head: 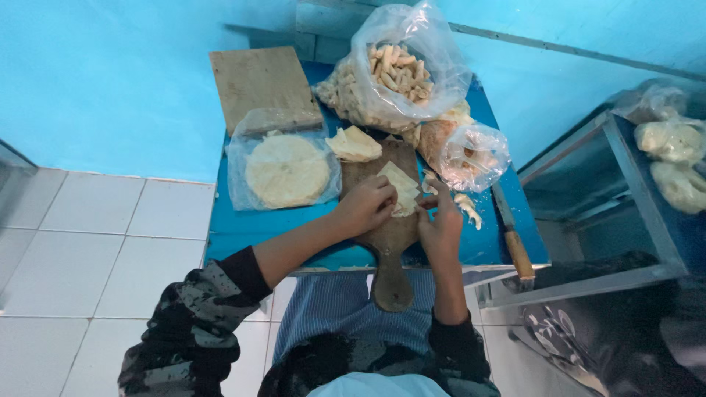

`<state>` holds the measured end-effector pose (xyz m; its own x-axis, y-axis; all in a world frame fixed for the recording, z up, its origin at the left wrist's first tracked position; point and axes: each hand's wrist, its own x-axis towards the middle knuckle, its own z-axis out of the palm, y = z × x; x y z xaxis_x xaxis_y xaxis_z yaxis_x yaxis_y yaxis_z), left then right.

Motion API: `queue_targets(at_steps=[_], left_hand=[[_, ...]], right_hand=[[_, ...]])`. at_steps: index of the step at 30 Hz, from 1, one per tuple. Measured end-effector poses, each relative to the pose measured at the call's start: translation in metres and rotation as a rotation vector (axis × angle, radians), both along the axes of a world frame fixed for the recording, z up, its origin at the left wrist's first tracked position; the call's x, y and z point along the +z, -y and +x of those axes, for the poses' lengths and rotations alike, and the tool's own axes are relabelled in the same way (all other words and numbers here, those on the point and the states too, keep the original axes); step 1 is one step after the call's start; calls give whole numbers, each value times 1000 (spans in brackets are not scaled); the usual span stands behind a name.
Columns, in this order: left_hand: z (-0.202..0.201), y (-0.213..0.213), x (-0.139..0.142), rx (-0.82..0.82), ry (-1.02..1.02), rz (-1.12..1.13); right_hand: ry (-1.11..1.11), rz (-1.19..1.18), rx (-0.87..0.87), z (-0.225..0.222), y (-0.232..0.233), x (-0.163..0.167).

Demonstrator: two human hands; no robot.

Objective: The person folds thin flat dough pieces into diamond shapes by hand on a wooden paddle board, pressing each fold and stacking the finished folded pieces in a pile on the board, taking new flat dough pieces from a pile beside the board.

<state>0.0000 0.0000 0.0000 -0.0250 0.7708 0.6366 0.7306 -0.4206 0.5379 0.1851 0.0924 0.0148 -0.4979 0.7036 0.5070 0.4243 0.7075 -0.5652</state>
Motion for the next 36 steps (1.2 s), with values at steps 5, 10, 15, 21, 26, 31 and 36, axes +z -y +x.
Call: queue_targets(at_steps=[5, 10, 15, 21, 26, 31, 36], left_hand=[[0, -4, -3, 8, -17, 66], [1, -4, -2, 0, -14, 61], [4, -1, 7, 30, 32, -3], [5, 2, 9, 16, 79, -10], [2, 0, 3, 12, 9, 6], [-4, 3, 8, -21, -70, 41], [-12, 5, 17, -46, -277, 40]], right_hand=[[-48, 95, 35, -3, 0, 1], [-246, -115, 141, -11, 7, 2], [-280, -46, 188, -15, 20, 9], [-134, 72, 271, -13, 33, 15], [-84, 10, 262, -6, 32, 21], [20, -22, 328, 6, 21, 26], [-2, -18, 387, 3, 10, 21]])
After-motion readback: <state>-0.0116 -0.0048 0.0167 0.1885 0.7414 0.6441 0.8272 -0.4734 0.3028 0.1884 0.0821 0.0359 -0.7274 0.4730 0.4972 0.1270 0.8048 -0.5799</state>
